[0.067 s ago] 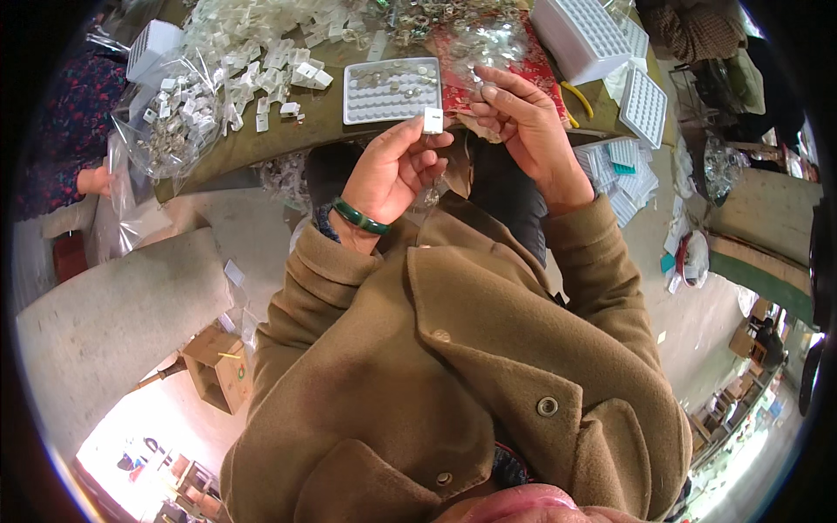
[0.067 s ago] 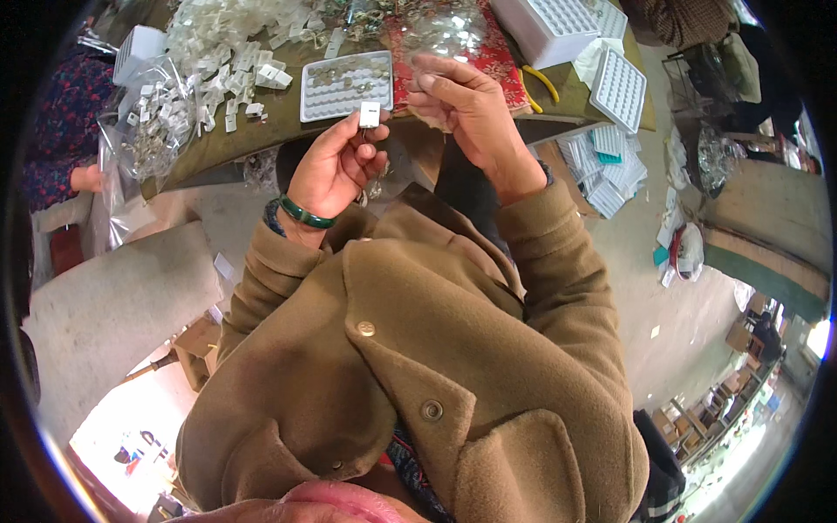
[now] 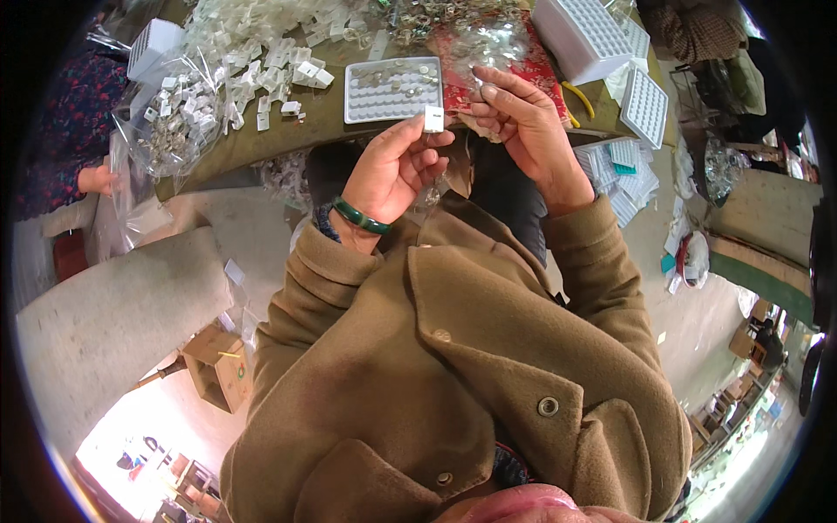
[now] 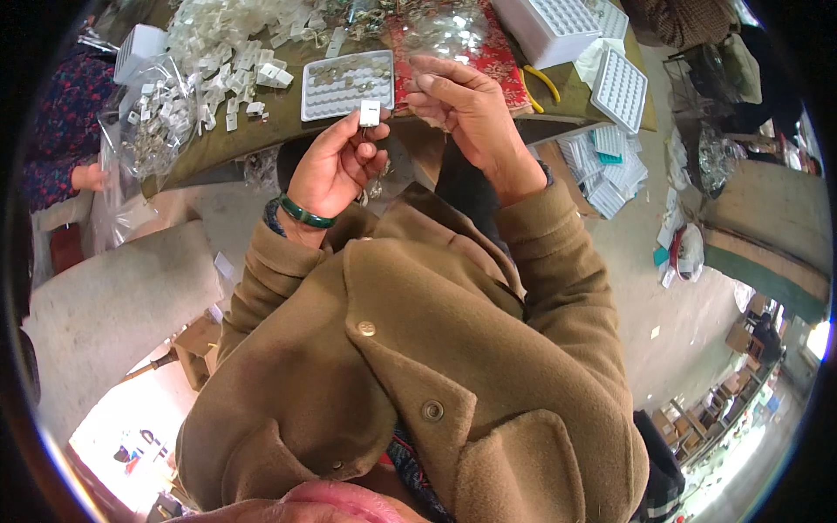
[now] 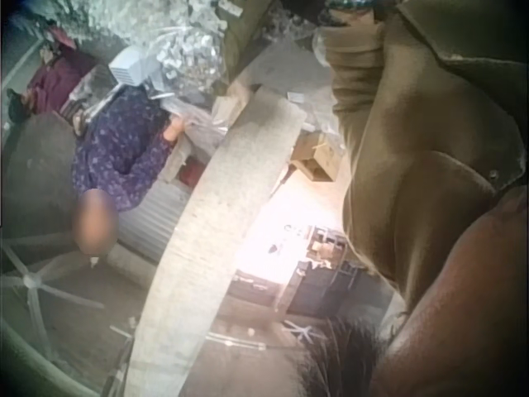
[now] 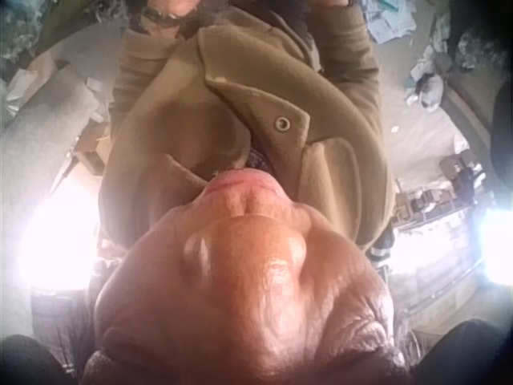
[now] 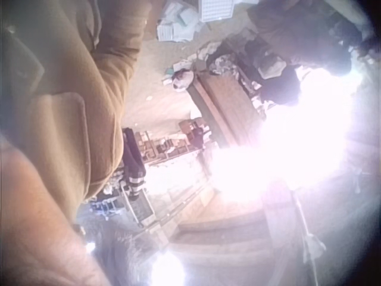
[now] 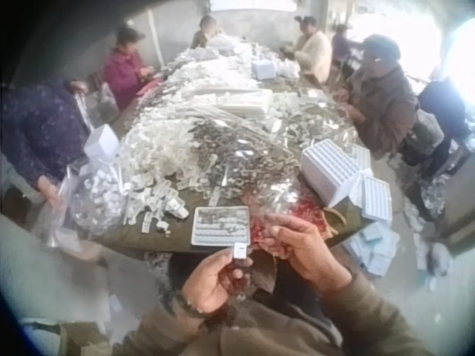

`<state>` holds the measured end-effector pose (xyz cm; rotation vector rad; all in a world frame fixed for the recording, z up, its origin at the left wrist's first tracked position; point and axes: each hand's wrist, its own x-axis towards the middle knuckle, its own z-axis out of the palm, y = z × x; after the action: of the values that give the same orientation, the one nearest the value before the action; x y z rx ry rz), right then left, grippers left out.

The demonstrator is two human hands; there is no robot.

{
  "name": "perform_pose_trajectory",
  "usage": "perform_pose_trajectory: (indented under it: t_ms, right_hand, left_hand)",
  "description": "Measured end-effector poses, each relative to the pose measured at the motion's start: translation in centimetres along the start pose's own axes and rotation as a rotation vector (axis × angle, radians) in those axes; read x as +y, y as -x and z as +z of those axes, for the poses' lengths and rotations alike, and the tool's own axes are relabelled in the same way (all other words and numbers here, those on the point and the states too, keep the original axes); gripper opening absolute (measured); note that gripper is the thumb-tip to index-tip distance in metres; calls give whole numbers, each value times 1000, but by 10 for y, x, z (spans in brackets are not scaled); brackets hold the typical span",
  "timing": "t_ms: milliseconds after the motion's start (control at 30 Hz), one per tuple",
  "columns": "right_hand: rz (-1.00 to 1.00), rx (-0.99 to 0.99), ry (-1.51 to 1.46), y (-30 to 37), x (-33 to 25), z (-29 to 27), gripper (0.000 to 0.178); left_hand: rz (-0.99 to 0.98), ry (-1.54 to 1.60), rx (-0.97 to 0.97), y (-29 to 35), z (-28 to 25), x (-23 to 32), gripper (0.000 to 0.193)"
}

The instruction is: The person repeatedly picks small white rectangular components and metallic parts from a table, inserts the metal piece into the white housing, and places the assembled unit into a white tray. The process is repeated continuously with both hands manipulating the parts and the tray.

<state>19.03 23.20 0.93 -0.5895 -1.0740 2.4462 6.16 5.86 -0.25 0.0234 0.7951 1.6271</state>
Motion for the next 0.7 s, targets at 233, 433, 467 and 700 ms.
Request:
perform_pose_trajectory:
  t_ms: [233, 433, 467, 700]
  right_hand:
    - [-1, -48, 113, 5, 5, 19, 28]
    - [-202, -24, 349, 10, 16, 41, 24]
    - [-247, 11, 462, 10, 18, 46, 23]
    - [-855, 37, 1261, 17, 21, 63, 11]
  left_hand:
    - [123, 3, 35, 9, 8, 3, 17]
    - [424, -276, 68, 21, 21, 1, 26]
    - [431, -313, 80, 23, 23, 0, 27]
    - [516, -330, 139, 31, 24, -4, 23]
